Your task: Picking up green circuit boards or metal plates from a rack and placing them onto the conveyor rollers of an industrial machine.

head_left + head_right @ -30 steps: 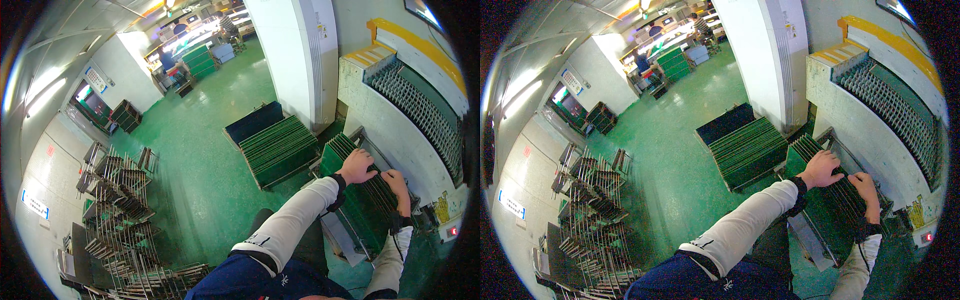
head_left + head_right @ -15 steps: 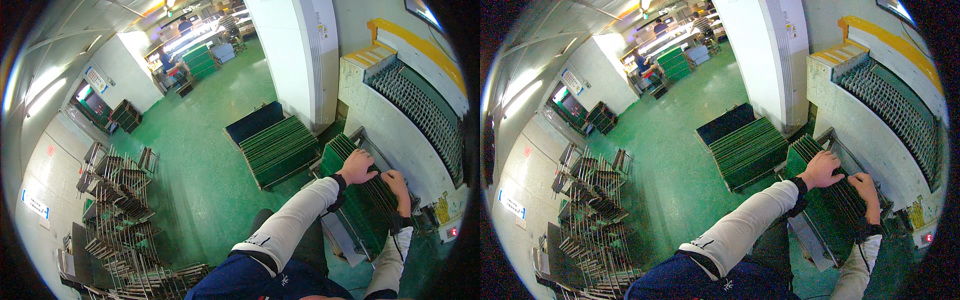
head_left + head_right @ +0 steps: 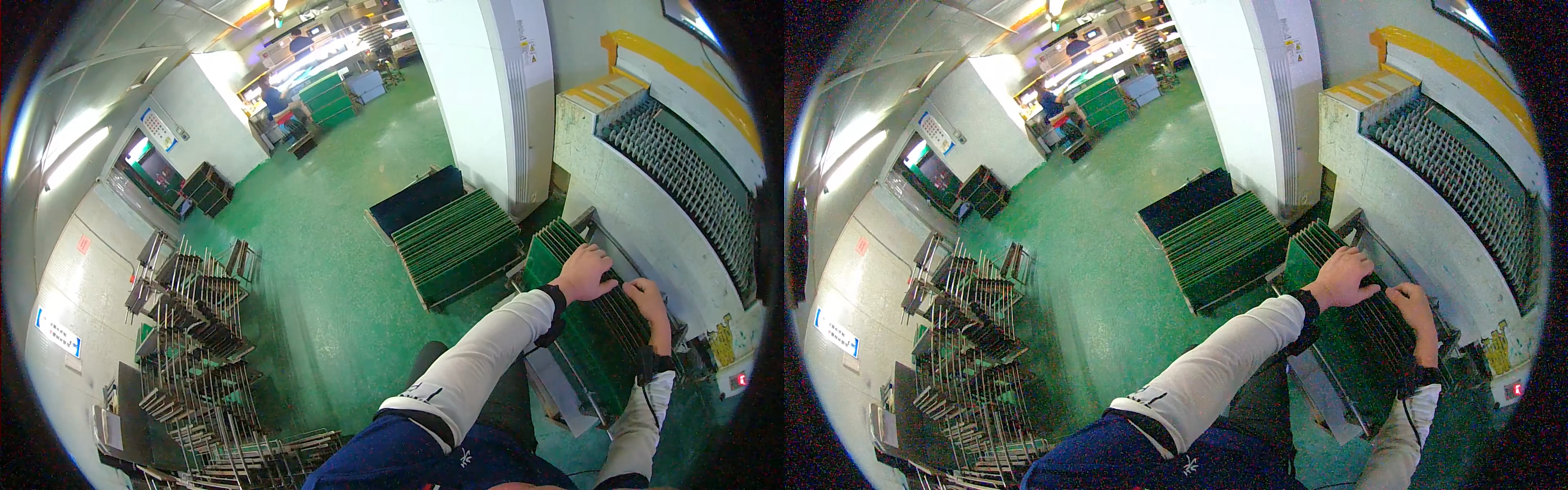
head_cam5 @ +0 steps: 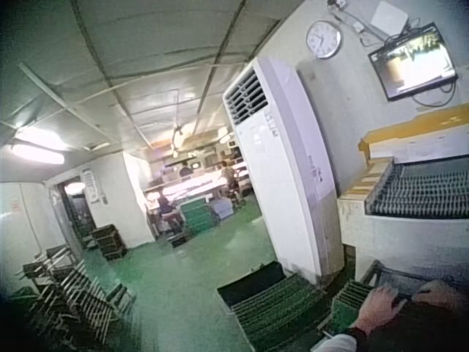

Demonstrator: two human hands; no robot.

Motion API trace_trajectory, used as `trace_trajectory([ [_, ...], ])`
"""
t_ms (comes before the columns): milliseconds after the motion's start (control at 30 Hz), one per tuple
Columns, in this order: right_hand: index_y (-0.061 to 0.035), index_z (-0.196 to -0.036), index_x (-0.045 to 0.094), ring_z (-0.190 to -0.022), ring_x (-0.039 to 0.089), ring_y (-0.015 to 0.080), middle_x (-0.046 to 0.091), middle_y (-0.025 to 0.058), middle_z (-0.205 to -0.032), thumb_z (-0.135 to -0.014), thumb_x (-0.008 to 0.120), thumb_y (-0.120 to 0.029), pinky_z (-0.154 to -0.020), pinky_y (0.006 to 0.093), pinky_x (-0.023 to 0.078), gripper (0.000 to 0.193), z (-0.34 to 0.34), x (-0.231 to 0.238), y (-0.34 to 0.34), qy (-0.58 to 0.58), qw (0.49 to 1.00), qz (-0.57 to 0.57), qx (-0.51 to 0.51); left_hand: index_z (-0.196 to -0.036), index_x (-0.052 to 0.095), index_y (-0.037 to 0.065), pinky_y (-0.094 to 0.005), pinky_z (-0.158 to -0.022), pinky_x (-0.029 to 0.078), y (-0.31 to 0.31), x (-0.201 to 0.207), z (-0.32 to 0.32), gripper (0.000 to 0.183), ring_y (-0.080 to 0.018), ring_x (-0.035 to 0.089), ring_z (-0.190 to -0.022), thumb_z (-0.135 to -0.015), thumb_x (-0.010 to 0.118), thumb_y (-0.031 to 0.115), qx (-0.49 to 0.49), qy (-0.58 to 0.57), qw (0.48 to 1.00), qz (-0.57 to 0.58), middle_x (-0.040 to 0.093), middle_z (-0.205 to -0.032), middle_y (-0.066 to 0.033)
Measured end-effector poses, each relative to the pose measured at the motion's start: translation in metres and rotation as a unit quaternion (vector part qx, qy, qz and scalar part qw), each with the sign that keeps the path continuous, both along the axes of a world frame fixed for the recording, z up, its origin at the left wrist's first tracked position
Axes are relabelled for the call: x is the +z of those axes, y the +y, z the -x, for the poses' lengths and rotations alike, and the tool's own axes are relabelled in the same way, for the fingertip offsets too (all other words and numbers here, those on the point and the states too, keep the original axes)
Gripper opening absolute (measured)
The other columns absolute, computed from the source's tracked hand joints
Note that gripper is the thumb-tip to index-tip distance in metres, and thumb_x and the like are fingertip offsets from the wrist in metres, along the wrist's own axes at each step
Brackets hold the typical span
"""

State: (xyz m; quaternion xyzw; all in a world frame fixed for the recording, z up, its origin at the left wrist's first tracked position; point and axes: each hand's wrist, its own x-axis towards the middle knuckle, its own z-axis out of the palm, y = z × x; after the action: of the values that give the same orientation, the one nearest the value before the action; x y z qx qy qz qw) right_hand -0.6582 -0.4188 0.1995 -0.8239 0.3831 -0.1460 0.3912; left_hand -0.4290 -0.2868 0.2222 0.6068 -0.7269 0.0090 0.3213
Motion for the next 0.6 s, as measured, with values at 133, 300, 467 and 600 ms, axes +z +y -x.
trace_trajectory([
  [133, 0.0054, -0.098, 0.074, -0.077, 0.062, 0.0122, 0.07, 0.0036, -0.081, -0.094, 0.071, -0.027, -0.069, 0.0324, 0.049, 0.032, -0.0009, 0.002, 0.0007, 0.008, 1.0, -0.01, -0.003, -0.092, 0.07, 0.005, -0.0503, -0.101, 0.047, -0.0002, -0.0008, -0.0003, 0.043, -0.038, 0.063, -0.106, -0.086, 0.072, 0.047, -0.001, 0.0, 1.0, 0.01, 0.067, -0.099, -0.0152],
  [300, 0.0052, -0.098, 0.074, -0.075, 0.061, 0.0118, 0.07, 0.0031, -0.079, -0.094, 0.071, -0.027, -0.068, 0.0319, 0.048, 0.032, 0.0022, -0.0024, -0.0022, -0.002, 1.0, 0.001, -0.006, -0.092, 0.07, 0.005, -0.0502, -0.1, 0.047, -0.0016, 0.0002, 0.0009, 0.043, -0.0379, 0.063, -0.106, -0.086, 0.072, 0.047, -0.004, -0.003, 1.0, 0.002, 0.067, -0.1, -0.0151],
  [467, 0.0055, -0.097, 0.074, -0.074, 0.061, 0.0118, 0.07, 0.0033, -0.078, -0.094, 0.071, -0.026, -0.068, 0.0319, 0.048, 0.032, -0.0014, -0.0002, 0.0008, -0.003, 1.0, -0.002, -0.003, -0.092, 0.07, 0.005, -0.0503, -0.101, 0.047, 0.0002, 0.0001, -0.0011, 0.043, -0.0383, 0.063, -0.106, -0.086, 0.072, 0.047, 0.0, -0.003, 1.0, -0.006, 0.066, -0.1, -0.0152],
  [600, 0.0054, -0.097, 0.075, -0.074, 0.061, 0.0116, 0.07, 0.0034, -0.079, -0.094, 0.071, -0.026, -0.068, 0.0317, 0.049, 0.032, 0.0002, 0.0011, -0.0004, 0.007, 1.0, -0.001, -0.004, -0.093, 0.07, 0.005, -0.0502, -0.101, 0.047, -0.0012, -0.0012, -0.0004, 0.043, -0.0387, 0.063, -0.106, -0.086, 0.072, 0.047, -0.001, -0.004, 1.0, 0.0, 0.066, -0.1, -0.0153],
])
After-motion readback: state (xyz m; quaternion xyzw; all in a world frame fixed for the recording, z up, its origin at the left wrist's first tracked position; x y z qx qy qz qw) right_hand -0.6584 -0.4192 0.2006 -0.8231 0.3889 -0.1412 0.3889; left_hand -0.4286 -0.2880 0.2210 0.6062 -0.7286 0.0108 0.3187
